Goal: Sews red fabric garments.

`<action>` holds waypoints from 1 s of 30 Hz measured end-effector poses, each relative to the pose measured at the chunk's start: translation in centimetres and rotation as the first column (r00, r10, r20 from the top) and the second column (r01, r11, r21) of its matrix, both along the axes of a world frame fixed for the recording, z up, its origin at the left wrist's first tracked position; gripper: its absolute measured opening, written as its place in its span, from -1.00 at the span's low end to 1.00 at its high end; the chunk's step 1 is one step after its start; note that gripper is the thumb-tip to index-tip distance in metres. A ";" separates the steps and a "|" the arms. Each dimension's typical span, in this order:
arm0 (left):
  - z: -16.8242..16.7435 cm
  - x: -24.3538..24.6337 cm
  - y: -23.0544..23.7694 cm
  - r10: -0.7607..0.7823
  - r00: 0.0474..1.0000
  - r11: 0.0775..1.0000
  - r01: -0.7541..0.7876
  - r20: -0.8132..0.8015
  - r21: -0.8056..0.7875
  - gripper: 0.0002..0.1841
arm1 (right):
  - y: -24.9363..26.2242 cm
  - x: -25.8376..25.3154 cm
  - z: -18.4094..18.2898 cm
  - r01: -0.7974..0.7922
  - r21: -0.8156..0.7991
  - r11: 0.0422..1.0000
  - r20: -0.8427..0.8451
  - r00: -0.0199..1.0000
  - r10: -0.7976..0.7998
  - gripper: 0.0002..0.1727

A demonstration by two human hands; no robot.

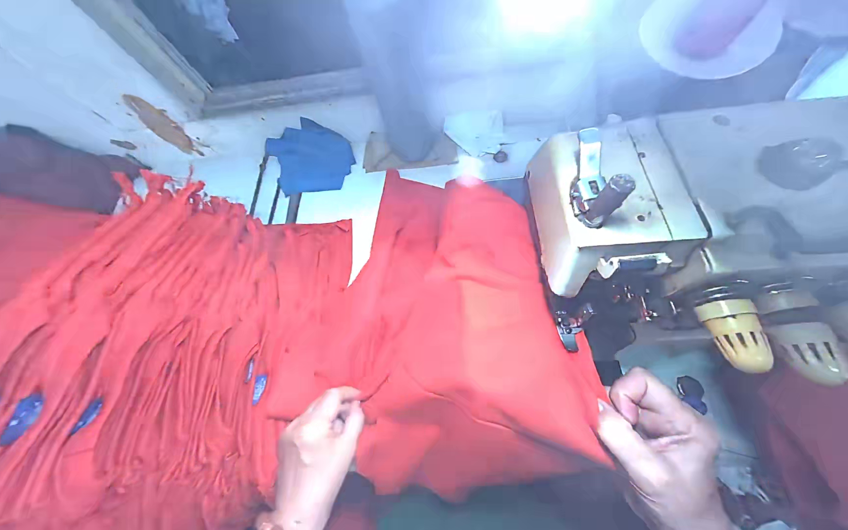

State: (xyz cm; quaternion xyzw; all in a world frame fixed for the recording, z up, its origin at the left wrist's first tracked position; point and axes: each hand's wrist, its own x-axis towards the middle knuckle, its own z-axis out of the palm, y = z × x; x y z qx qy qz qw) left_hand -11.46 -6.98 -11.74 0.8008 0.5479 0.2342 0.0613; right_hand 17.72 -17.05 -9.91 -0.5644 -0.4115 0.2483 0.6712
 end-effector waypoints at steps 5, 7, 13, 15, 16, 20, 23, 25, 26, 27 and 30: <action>7.3 -3.3 5.4 0.058 0.998 0.988 -0.058 0.006 0.143 -0.69 | -1.7 -0.2 1.0 -0.131 -0.067 0.989 0.146 0.979 0.139 -0.81; 10.0 -5.9 9.1 0.123 0.989 0.984 -0.132 0.083 0.117 -0.62 | -2.1 -0.7 1.0 -0.165 -0.091 0.982 0.144 0.974 0.177 -0.81; 16.2 -6.4 18.8 0.132 0.955 0.991 -0.116 0.268 -0.071 -0.56 | -2.1 -1.5 0.1 -0.224 -0.127 0.966 0.065 0.970 0.234 -0.80; 16.0 -2.5 16.8 0.007 0.999 0.998 -0.005 0.036 -0.069 -0.40 | -2.0 -1.1 0.1 -0.242 -0.137 0.961 0.073 0.965 0.253 -0.81; 15.7 0.0 14.6 -0.015 0.994 0.994 0.004 -0.108 -0.108 -0.42 | -2.1 -0.9 0.1 -0.251 -0.146 0.957 0.083 0.961 0.265 -0.82; 8.7 2.4 7.1 -0.247 0.893 0.879 0.044 -0.376 -0.474 -0.56 | -2.3 -0.1 0.2 -0.267 -0.171 0.948 0.108 0.952 0.288 -0.80; 2.0 0.5 3.9 -0.202 0.951 0.953 0.137 -0.232 -0.269 -0.76 | -2.4 -0.1 1.0 -0.207 -0.219 0.953 0.115 0.965 0.236 -0.84; 1.5 -0.5 3.6 -0.143 0.985 0.975 0.123 -0.096 -0.184 -0.76 | -2.7 -0.4 1.3 -0.184 -0.237 0.954 0.058 0.977 0.203 -0.86; 2.6 -1.2 4.1 -0.111 0.993 0.979 0.102 -0.043 -0.177 -0.75 | -3.0 -0.5 1.2 -0.185 -0.231 0.955 0.019 0.981 0.194 -0.83; 4.3 -2.1 4.8 -0.082 0.997 0.983 0.080 -0.004 -0.168 -0.75 | -3.2 -0.7 1.0 -0.193 -0.215 0.957 -0.019 0.981 0.194 -0.80; 9.6 -4.3 8.3 -0.049 0.993 0.997 0.056 0.103 -0.060 -0.68 | -3.7 -1.2 0.7 -0.265 -0.193 0.945 -0.095 0.963 0.251 -0.75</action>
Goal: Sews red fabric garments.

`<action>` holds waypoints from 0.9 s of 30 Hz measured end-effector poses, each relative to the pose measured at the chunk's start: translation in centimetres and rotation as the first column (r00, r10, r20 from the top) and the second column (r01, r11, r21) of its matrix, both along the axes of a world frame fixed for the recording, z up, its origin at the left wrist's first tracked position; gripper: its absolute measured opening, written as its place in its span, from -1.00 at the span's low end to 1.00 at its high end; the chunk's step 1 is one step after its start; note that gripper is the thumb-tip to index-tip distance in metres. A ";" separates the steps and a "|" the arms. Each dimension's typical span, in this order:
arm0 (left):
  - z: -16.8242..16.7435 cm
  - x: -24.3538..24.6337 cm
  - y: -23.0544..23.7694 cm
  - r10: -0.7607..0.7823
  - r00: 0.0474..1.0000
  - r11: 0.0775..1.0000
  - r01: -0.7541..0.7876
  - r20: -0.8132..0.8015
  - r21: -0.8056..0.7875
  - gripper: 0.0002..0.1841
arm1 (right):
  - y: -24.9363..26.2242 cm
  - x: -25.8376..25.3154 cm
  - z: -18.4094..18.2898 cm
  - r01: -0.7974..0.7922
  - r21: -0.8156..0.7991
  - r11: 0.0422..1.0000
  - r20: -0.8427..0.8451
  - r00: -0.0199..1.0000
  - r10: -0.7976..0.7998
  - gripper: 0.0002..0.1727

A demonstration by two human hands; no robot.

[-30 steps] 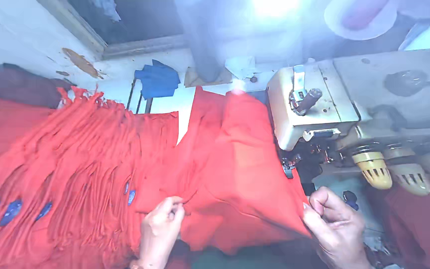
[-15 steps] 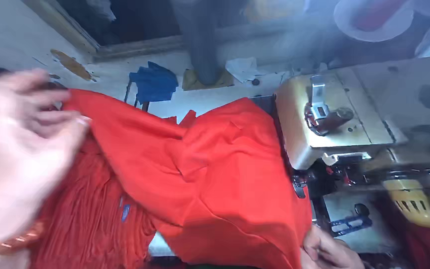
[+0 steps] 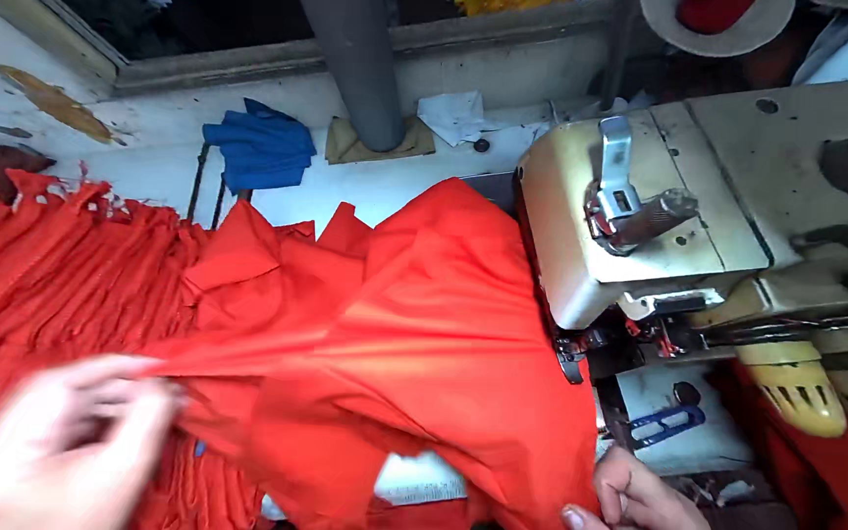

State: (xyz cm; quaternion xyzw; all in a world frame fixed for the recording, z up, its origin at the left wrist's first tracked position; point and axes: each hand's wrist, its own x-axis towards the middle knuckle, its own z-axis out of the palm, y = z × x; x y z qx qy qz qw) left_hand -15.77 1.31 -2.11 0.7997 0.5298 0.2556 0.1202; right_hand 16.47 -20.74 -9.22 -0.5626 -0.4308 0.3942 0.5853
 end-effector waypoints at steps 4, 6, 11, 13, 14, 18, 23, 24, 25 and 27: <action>1.0 0.1 6.6 -0.063 0.995 0.964 0.042 0.071 0.262 -0.72 | 0.6 -1.0 0.1 -0.053 -0.016 0.998 -0.076 0.996 0.052 -0.77; 0.8 1.9 9.3 -0.042 0.992 0.957 0.073 -0.115 0.280 -0.64 | 0.7 -1.4 -0.1 -0.046 -0.058 0.997 -0.151 0.988 0.036 -0.74; 0.0 8.4 7.0 -0.033 0.999 0.999 0.034 -0.029 0.038 -0.63 | -0.1 -1.6 -0.8 0.001 -0.170 0.986 -0.298 0.953 -0.053 -0.58; -1.2 9.2 5.1 -0.077 0.975 0.996 0.087 0.209 -0.036 -0.75 | -0.4 -1.2 -1.1 -0.021 -0.159 0.987 -0.351 0.936 -0.037 -0.60; -1.9 9.5 4.4 -0.079 0.946 0.988 0.116 0.313 -0.099 -0.81 | -0.6 -1.1 -1.2 -0.037 -0.156 0.987 -0.352 0.936 -0.021 -0.65; -4.9 9.5 3.0 -0.032 0.882 0.846 0.274 0.469 -0.457 -0.55 | -1.0 -0.9 -1.8 -0.086 -0.094 0.992 -0.330 0.942 0.051 -0.76; -6.6 10.2 2.1 0.011 0.881 0.739 0.312 0.473 -0.597 -0.78 | -1.4 -0.9 -2.4 -0.089 -0.086 0.992 -0.282 0.957 0.061 -0.86; -6.3 10.3 1.9 0.000 0.902 0.762 0.279 0.431 -0.585 -0.87 | -1.4 -0.9 -2.3 -0.088 -0.095 0.992 -0.272 0.960 0.059 -0.90; -6.2 10.0 1.8 -0.029 0.918 0.787 0.264 0.395 -0.558 -0.93 | -1.3 -0.9 -2.3 -0.087 -0.105 0.991 -0.258 0.964 0.057 -0.93; -5.0 8.9 0.2 -0.012 0.911 0.804 0.254 0.412 -0.538 -0.86 | -1.2 -0.9 -2.3 -0.093 -0.118 0.989 -0.252 0.966 0.061 -0.93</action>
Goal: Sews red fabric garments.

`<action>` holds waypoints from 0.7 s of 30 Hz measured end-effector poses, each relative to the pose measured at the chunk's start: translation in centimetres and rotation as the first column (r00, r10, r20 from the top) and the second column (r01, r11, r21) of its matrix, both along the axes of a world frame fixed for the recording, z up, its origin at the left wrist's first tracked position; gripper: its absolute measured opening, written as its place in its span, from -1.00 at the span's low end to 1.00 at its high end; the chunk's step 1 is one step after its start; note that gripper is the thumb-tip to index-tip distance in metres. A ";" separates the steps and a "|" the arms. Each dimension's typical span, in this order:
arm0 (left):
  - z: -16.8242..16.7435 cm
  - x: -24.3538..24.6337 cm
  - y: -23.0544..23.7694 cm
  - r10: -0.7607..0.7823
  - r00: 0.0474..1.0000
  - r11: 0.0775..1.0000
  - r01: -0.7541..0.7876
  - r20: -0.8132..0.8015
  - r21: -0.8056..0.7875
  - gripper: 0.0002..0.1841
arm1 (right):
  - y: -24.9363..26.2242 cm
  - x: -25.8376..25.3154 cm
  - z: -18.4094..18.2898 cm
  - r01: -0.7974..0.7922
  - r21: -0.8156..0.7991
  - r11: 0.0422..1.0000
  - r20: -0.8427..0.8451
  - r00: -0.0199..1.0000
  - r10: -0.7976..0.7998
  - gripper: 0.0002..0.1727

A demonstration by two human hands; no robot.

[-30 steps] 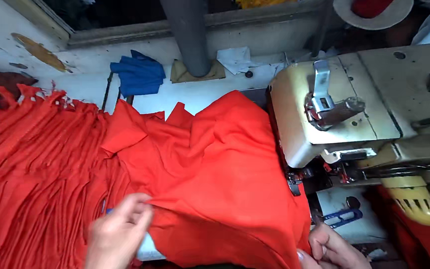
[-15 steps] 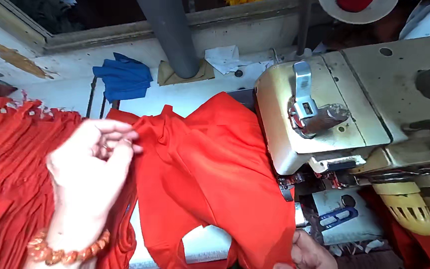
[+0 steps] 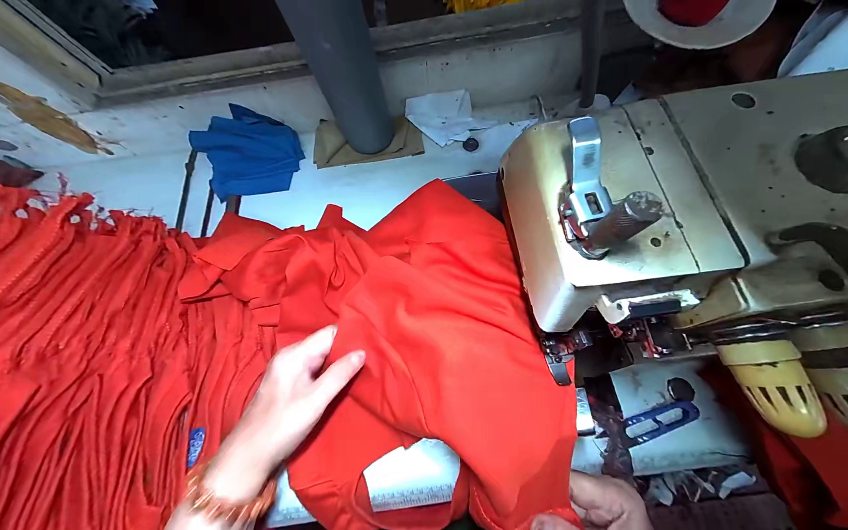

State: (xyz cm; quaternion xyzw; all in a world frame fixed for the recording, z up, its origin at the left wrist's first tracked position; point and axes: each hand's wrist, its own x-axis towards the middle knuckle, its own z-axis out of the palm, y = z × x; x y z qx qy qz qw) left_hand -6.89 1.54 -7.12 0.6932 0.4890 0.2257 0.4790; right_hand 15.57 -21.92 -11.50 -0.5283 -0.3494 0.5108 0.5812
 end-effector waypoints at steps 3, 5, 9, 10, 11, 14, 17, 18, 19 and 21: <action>-0.9 -6.0 -4.6 -0.030 0.906 0.999 0.033 0.423 0.001 -0.71 | 0.2 -0.1 0.1 -0.037 0.016 0.999 -0.014 0.999 0.037 -0.94; -0.5 -6.9 -6.9 0.097 0.755 0.984 0.028 0.649 -0.178 -0.61 | 0.4 0.0 0.7 -0.050 0.041 0.998 0.006 0.999 0.050 -0.89; 3.0 -4.7 -6.8 0.208 0.923 0.930 -0.084 0.323 -0.357 -0.84 | 0.3 0.0 1.4 -0.055 0.057 0.997 0.059 0.997 0.052 -0.85; 2.5 -5.1 -6.7 0.164 0.972 0.952 -0.111 0.169 -0.287 -0.87 | 0.2 -0.1 1.2 -0.036 0.044 0.998 0.059 0.998 0.033 -0.86; 2.8 -4.9 -6.5 0.133 0.991 0.965 -0.132 -0.009 -0.228 -0.90 | 0.0 -0.1 1.2 -0.027 0.023 0.999 0.065 0.998 0.025 -0.86; 3.4 -3.3 -7.3 0.179 0.914 0.973 -0.110 -0.364 0.203 -0.79 | -0.6 -0.1 1.3 -0.037 0.053 0.998 0.049 0.998 0.034 -0.88; 3.4 -2.6 -9.5 0.101 0.952 0.797 0.096 -0.287 0.597 -0.70 | -1.2 -0.1 -0.2 -0.091 0.200 0.976 0.057 0.995 0.082 -0.84; 4.2 -1.4 -10.7 -0.001 0.960 0.785 0.174 -0.280 0.595 -0.73 | -1.2 -0.1 -0.3 -0.107 0.229 0.968 0.078 0.993 0.091 -0.82; 4.7 -0.2 -11.9 -0.124 0.956 0.786 0.257 -0.264 0.562 -0.71 | -1.3 -0.1 -0.2 -0.121 0.245 0.962 0.097 0.990 0.100 -0.79; 4.1 2.0 -14.1 -0.302 0.922 0.775 0.386 -0.243 0.500 -0.60 | -1.2 -0.1 0.5 -0.145 0.254 0.956 0.116 0.986 0.119 -0.82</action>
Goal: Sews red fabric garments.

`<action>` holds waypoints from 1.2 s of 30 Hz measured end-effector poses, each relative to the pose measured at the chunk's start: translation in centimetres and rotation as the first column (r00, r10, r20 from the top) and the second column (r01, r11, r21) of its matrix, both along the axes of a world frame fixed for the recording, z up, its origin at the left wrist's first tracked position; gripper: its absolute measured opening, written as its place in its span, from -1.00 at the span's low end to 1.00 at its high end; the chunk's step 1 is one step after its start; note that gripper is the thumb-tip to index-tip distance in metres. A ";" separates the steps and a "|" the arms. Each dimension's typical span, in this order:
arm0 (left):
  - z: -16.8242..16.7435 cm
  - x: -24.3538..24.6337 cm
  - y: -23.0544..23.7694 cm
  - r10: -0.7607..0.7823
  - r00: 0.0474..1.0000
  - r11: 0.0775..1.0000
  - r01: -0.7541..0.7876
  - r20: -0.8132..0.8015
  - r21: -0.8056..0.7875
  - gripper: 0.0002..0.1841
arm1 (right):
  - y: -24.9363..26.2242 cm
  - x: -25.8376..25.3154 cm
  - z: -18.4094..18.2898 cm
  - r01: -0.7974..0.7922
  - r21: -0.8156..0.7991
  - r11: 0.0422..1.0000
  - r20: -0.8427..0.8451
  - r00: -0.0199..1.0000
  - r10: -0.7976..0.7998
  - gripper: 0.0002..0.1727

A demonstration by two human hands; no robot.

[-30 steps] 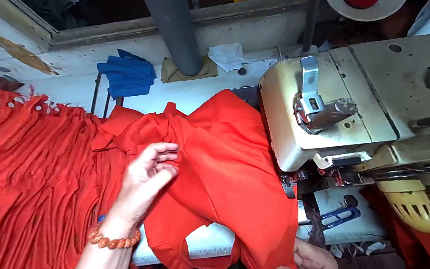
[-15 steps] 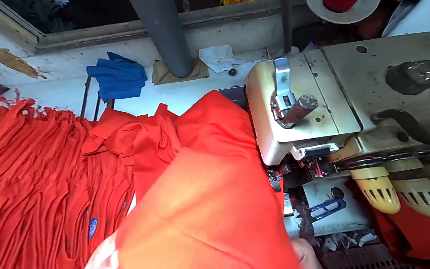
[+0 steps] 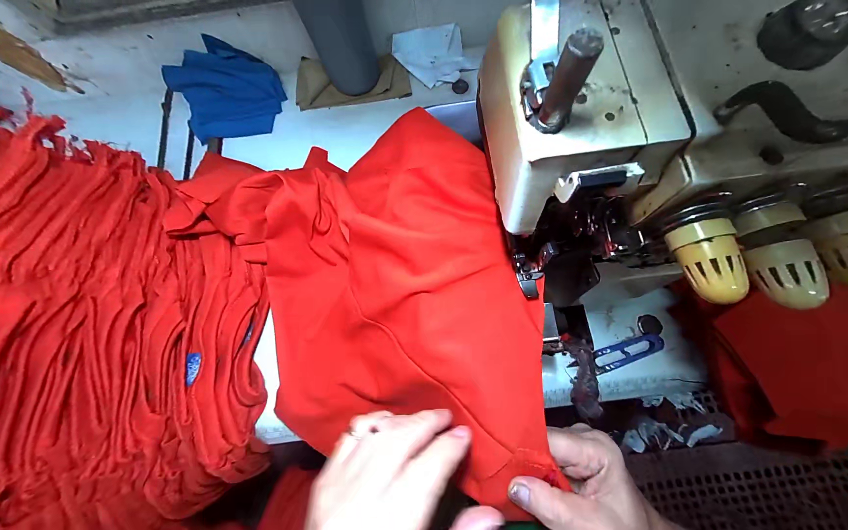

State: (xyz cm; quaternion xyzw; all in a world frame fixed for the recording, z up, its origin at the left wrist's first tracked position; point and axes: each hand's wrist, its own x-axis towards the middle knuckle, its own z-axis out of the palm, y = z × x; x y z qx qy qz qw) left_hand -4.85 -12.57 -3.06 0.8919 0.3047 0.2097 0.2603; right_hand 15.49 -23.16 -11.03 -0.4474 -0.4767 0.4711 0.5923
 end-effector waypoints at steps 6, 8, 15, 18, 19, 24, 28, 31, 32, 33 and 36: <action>-3.1 2.8 -1.2 0.151 0.976 0.986 -0.137 0.154 -0.096 -0.77 | 0.4 0.2 0.9 -0.062 0.038 0.997 0.044 0.997 0.060 -0.78; -1.7 3.6 0.3 0.330 0.910 0.927 -0.262 0.252 -0.267 -0.79 | 0.6 0.3 0.9 -0.068 0.030 0.997 0.049 0.997 0.067 -0.74; 2.8 3.1 2.5 -0.051 0.985 0.955 0.096 0.165 -0.282 -0.82 | 0.2 1.3 0.2 -0.083 0.024 0.996 0.028 0.996 0.082 -0.66; 1.4 4.4 1.0 -0.189 0.982 0.966 0.189 0.017 -0.175 -0.83 | -0.1 1.9 -0.1 -0.059 0.027 0.998 0.019 0.998 0.059 -0.70; 1.0 4.8 0.7 -0.183 0.983 0.976 0.179 -0.025 -0.120 -0.85 | -0.2 2.0 -0.2 -0.042 0.013 0.999 0.015 0.999 0.041 -0.71; 1.2 7.4 1.9 -0.071 0.984 0.990 0.089 -0.161 0.105 -0.84 | 1.4 2.5 1.1 0.064 -0.076 0.995 -0.040 0.997 -0.067 -0.91; 1.7 9.1 3.5 0.036 0.979 0.964 0.018 -0.200 0.264 -0.82 | 3.1 2.0 2.0 0.171 -0.125 0.977 -0.107 0.977 -0.184 -0.90; 1.7 9.8 4.3 0.066 0.979 0.950 -0.003 -0.194 0.312 -0.79 | 3.9 1.5 2.1 0.159 -0.099 0.982 -0.152 0.973 -0.173 -0.92; 1.7 10.0 4.5 0.070 0.979 0.947 -0.005 -0.192 0.320 -0.79 | 4.0 1.3 2.2 0.161 -0.103 0.982 -0.154 0.972 -0.176 -0.92; 1.7 10.2 4.6 0.074 0.979 0.945 -0.008 -0.192 0.326 -0.79 | 4.2 1.2 2.2 0.163 -0.109 0.981 -0.159 0.971 -0.179 -0.91; 1.7 10.2 4.6 0.079 0.979 0.943 -0.012 -0.186 0.334 -0.80 | 4.2 1.0 2.4 0.168 -0.126 0.978 -0.180 0.965 -0.189 -0.86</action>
